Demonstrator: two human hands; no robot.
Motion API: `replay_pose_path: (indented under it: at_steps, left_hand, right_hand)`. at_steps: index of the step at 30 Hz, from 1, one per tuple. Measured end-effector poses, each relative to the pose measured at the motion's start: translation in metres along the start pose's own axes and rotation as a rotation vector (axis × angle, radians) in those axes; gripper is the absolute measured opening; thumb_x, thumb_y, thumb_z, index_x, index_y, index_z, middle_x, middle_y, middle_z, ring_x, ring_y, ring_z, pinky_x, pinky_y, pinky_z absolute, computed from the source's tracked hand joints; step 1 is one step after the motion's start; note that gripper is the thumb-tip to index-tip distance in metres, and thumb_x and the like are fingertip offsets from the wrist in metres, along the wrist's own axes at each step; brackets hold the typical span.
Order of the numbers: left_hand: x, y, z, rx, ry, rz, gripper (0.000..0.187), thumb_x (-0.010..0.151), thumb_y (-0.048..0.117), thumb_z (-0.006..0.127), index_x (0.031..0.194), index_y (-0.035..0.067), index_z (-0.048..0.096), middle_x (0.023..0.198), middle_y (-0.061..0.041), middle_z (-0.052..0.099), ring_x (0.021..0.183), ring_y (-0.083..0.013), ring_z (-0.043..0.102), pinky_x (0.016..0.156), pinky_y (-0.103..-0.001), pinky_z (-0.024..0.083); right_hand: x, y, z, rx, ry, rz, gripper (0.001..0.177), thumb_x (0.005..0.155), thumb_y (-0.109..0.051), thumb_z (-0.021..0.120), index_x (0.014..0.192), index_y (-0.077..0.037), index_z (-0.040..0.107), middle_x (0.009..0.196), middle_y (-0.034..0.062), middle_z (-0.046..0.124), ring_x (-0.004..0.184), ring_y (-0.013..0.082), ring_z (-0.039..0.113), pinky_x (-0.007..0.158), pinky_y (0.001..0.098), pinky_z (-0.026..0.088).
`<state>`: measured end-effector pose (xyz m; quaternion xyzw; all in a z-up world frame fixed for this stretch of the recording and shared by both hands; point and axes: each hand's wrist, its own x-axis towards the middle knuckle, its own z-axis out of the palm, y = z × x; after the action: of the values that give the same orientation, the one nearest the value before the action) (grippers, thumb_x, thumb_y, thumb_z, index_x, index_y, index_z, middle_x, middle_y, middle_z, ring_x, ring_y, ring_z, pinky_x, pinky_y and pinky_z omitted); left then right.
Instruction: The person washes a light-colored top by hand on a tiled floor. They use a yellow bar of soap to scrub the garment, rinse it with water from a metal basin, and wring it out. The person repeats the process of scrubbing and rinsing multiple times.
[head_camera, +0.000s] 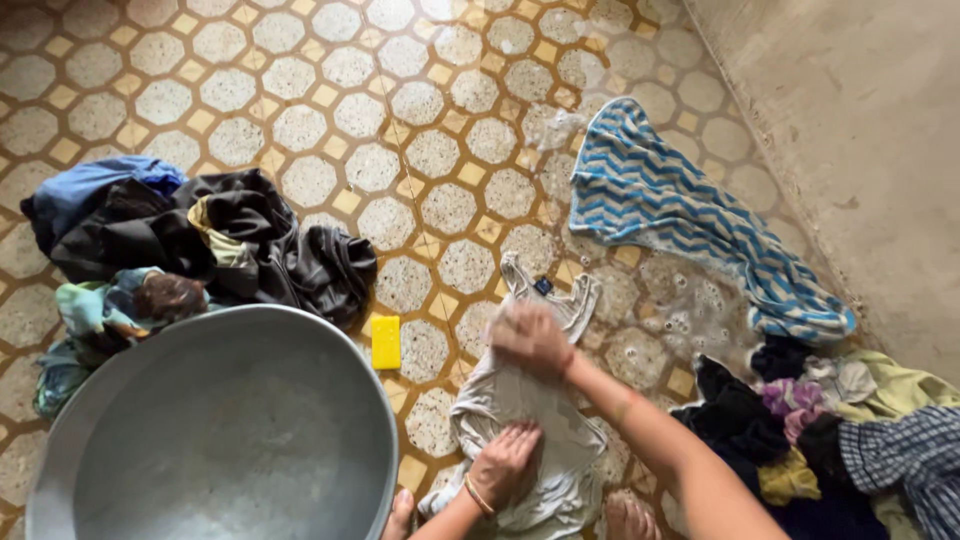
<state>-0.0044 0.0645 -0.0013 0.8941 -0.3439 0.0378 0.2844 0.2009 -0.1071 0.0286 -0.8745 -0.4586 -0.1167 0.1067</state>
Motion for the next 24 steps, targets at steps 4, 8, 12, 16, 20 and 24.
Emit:
replay_pose_path:
  at_steps: [4,8,12,16,20,24]
  left_hand:
    - [-0.007,-0.014,0.012,0.038,0.005,0.047,0.048,0.096,0.011,0.052,0.141,-0.004,0.056,0.142,-0.022,0.064,0.132,-0.0304,0.063,0.117,-0.040,0.044]
    - [-0.006,-0.008,0.016,-0.159,-0.322,-0.201,0.054,0.101,0.022,0.052,0.149,-0.002,0.048,0.145,-0.023,0.058,0.125,-0.0311,0.062,0.108,-0.040,0.047]
    - [-0.007,-0.001,0.009,-0.227,-0.219,-0.159,0.052,0.100,0.026,0.059,0.142,-0.003,0.055,0.138,-0.023,0.063,0.125,-0.0320,0.062,0.110,-0.041,0.046]
    - [-0.006,-0.001,0.005,-0.099,0.029,-0.025,0.051,0.093,0.022,0.062,0.136,-0.003,0.058,0.138,-0.024,0.064,0.131,-0.0337,0.062,0.117,-0.043,0.043]
    - [-0.010,-0.007,0.016,-0.130,0.041,-0.043,0.048,0.094,0.020,0.061,0.135,-0.002,0.060,0.137,-0.023,0.066,0.129,-0.0338,0.063,0.117,-0.043,0.043]
    - [-0.012,-0.005,0.032,-0.312,-0.328,-0.254,0.051,0.107,0.026,0.057,0.147,-0.005,0.052,0.134,-0.028,0.062,0.119,-0.0361,0.064,0.108,-0.043,0.048]
  right_hand:
    - [0.063,0.076,0.025,-0.492,0.172,0.269,0.051,0.085,-0.038,0.056,0.136,-0.032,0.053,0.122,0.0161,0.059,0.103,0.0283,0.059,0.070,0.0478,0.054]
    - [-0.007,-0.010,0.049,-0.464,-0.307,0.046,0.033,0.109,-0.021,0.047,0.142,-0.023,0.050,0.128,0.0086,0.053,0.107,0.0230,0.053,0.082,0.0377,0.047]
    - [-0.029,-0.043,0.015,-0.036,0.198,-0.126,0.043,0.098,-0.026,0.054,0.141,-0.027,0.051,0.123,0.0135,0.055,0.112,0.0304,0.059,0.081,0.0411,0.054]
    - [0.069,0.066,0.017,-0.536,0.021,0.223,0.043,0.101,-0.028,0.055,0.143,-0.021,0.055,0.133,0.0161,0.058,0.111,0.0287,0.057,0.074,0.0390,0.054]
    - [0.090,0.081,0.025,-0.773,0.075,0.152,0.029,0.101,-0.029,0.055,0.125,-0.014,0.058,0.102,0.0090,0.060,0.083,0.0181,0.059,0.053,0.0292,0.053]
    - [-0.010,-0.075,0.024,-0.293,0.041,-0.272,0.028,0.101,-0.010,0.054,0.129,-0.007,0.055,0.099,0.0048,0.055,0.091,0.0171,0.059,0.091,0.0507,0.066]
